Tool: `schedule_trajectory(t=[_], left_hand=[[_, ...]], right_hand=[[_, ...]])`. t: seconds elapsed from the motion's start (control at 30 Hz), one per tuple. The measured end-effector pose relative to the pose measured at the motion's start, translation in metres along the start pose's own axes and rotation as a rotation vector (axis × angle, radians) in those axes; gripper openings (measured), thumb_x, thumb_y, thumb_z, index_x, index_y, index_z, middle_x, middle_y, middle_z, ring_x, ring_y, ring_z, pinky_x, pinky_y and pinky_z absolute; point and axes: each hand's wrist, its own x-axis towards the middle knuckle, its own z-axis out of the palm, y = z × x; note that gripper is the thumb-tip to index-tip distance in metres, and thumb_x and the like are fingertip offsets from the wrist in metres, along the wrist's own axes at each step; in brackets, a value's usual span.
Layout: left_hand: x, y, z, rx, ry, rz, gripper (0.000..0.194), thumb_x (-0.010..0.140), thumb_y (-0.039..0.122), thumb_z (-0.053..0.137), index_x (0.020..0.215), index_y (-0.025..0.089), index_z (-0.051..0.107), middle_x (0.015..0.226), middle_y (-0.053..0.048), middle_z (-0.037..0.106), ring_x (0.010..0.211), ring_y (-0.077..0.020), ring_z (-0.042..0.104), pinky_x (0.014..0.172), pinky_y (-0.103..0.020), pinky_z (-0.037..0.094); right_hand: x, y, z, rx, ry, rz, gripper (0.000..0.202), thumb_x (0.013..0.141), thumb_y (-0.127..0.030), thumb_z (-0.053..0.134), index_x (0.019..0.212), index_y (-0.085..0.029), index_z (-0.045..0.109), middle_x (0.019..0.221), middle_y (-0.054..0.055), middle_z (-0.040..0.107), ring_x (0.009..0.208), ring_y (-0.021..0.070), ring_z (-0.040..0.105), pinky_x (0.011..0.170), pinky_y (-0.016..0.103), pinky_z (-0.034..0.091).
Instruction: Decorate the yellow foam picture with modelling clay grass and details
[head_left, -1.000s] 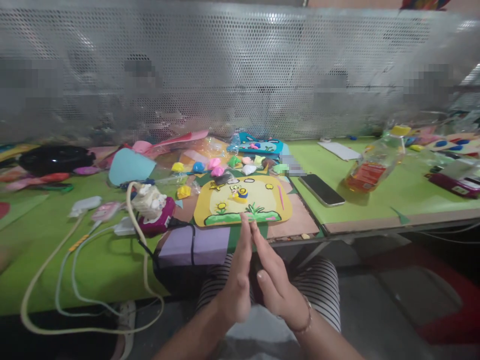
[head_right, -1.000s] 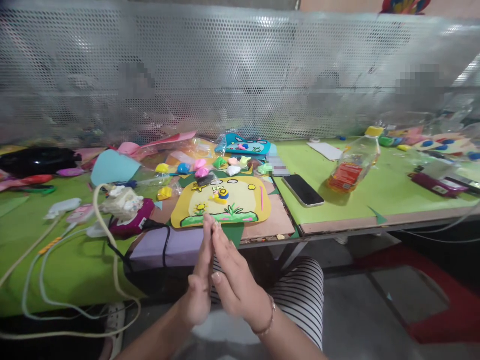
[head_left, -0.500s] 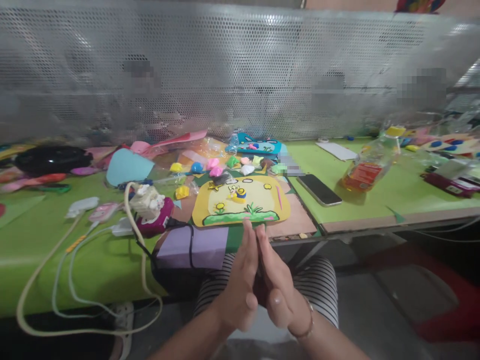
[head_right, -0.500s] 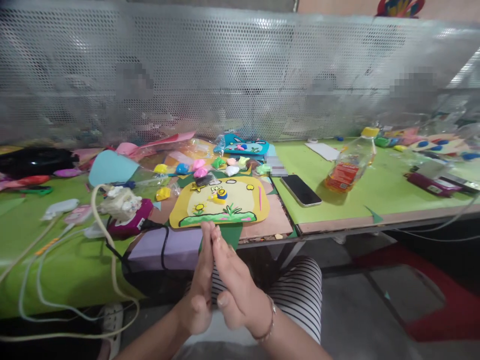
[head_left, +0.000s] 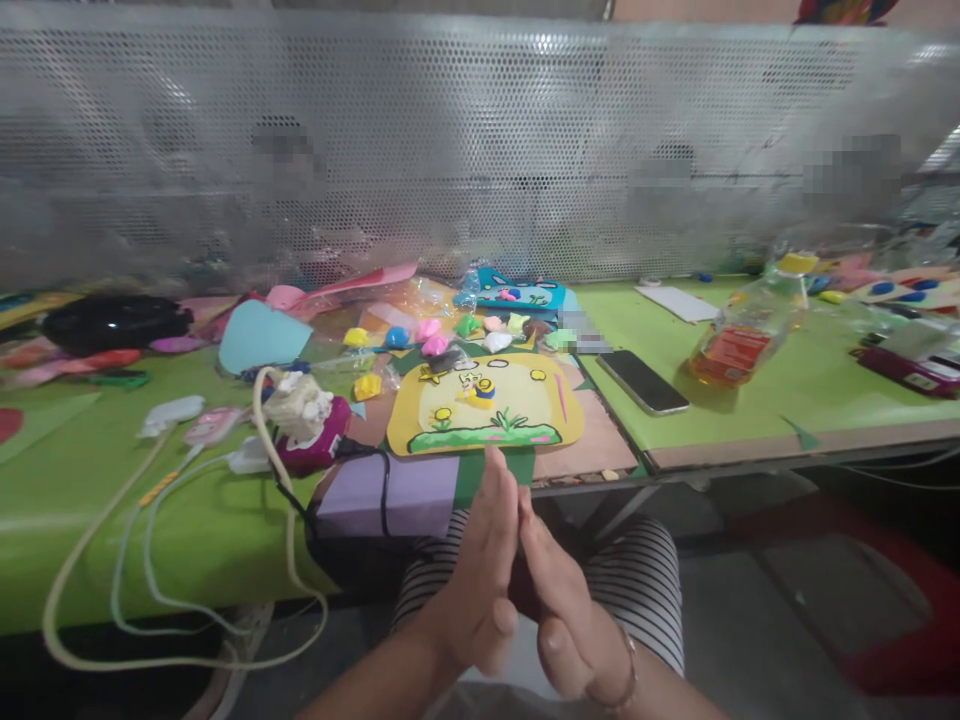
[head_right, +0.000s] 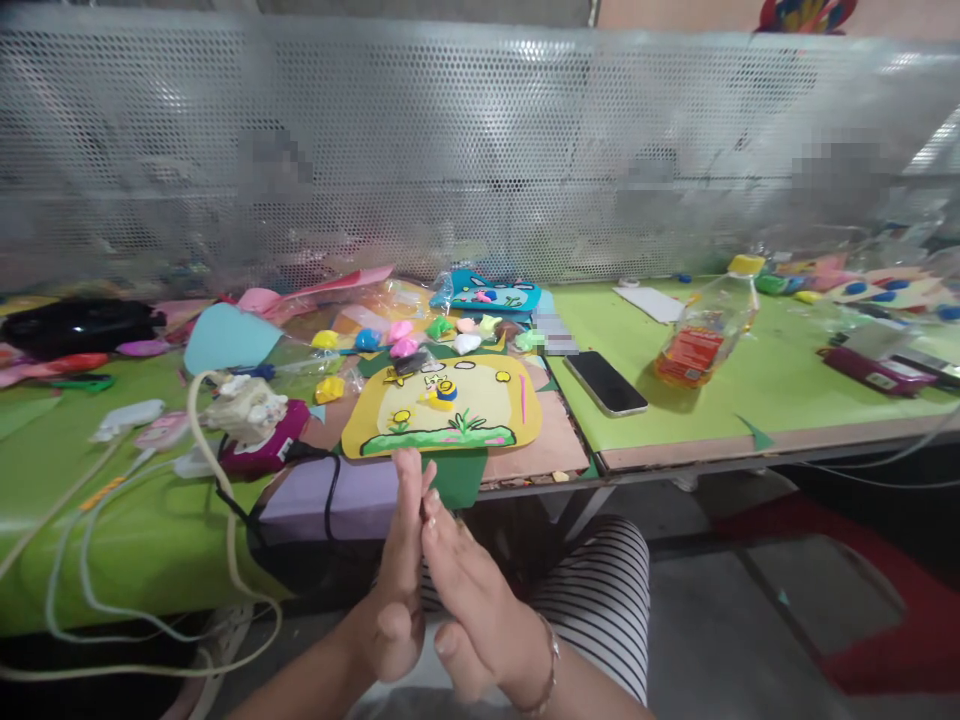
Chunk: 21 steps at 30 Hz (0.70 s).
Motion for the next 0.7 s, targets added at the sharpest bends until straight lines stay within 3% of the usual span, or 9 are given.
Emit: schedule_trajectory(t=[0.17,0.3,0.43,0.57,0.7], left_hand=[[0.005,0.003,-0.003,0.167,-0.049,0.145,0.072,0.093,0.060,0.013,0.151,0.022,-0.008,0.158,0.003,-0.012,0.143,-0.0250,-0.009,0.120,-0.033,0.000],[0.007,0.004,-0.004,0.222,0.019,0.191,0.073,0.093,0.060,0.009,0.151,0.019,-0.007,0.158,0.000,-0.013,0.143,-0.0282,-0.008,0.120,-0.039,0.003],[0.009,0.007,-0.005,0.314,-0.038,0.196,0.072,0.092,0.059,0.011,0.151,0.021,-0.009,0.159,0.002,-0.005,0.144,-0.0282,0.005,0.120,-0.035,0.007],[0.008,0.005,-0.008,0.339,0.014,0.240,0.075,0.090,0.062,0.009,0.150,0.022,-0.009,0.159,0.002,-0.008,0.143,-0.0279,0.004,0.120,-0.034,0.011],[-0.008,-0.014,0.001,0.267,-0.102,0.164,0.084,0.083,0.072,0.002,0.149,0.023,-0.015,0.158,-0.001,-0.015,0.144,-0.0328,0.002,0.119,-0.044,0.012]], right_hand=[[0.000,-0.001,-0.001,0.059,0.043,0.068,0.063,0.099,-0.044,0.018,0.153,-0.015,0.002,0.160,-0.002,0.003,0.146,0.0155,0.006,0.119,0.028,0.015],[-0.004,-0.001,0.000,0.098,-0.004,0.068,0.064,0.099,-0.044,0.021,0.153,-0.016,0.001,0.160,-0.003,-0.001,0.146,0.0156,0.004,0.120,0.029,0.012],[-0.006,0.000,0.000,0.177,0.004,0.156,0.064,0.099,-0.046,0.018,0.153,-0.019,-0.002,0.160,-0.004,-0.004,0.146,0.0160,0.000,0.120,0.032,0.012],[-0.006,-0.001,0.001,0.194,-0.021,0.101,0.064,0.099,-0.047,0.021,0.153,-0.019,0.000,0.160,-0.005,-0.004,0.146,0.0145,0.000,0.120,0.030,0.007],[-0.004,-0.002,0.000,0.141,-0.018,0.136,0.063,0.099,-0.046,0.015,0.153,-0.019,-0.004,0.159,-0.004,-0.008,0.146,0.0156,-0.002,0.120,0.031,0.011]])
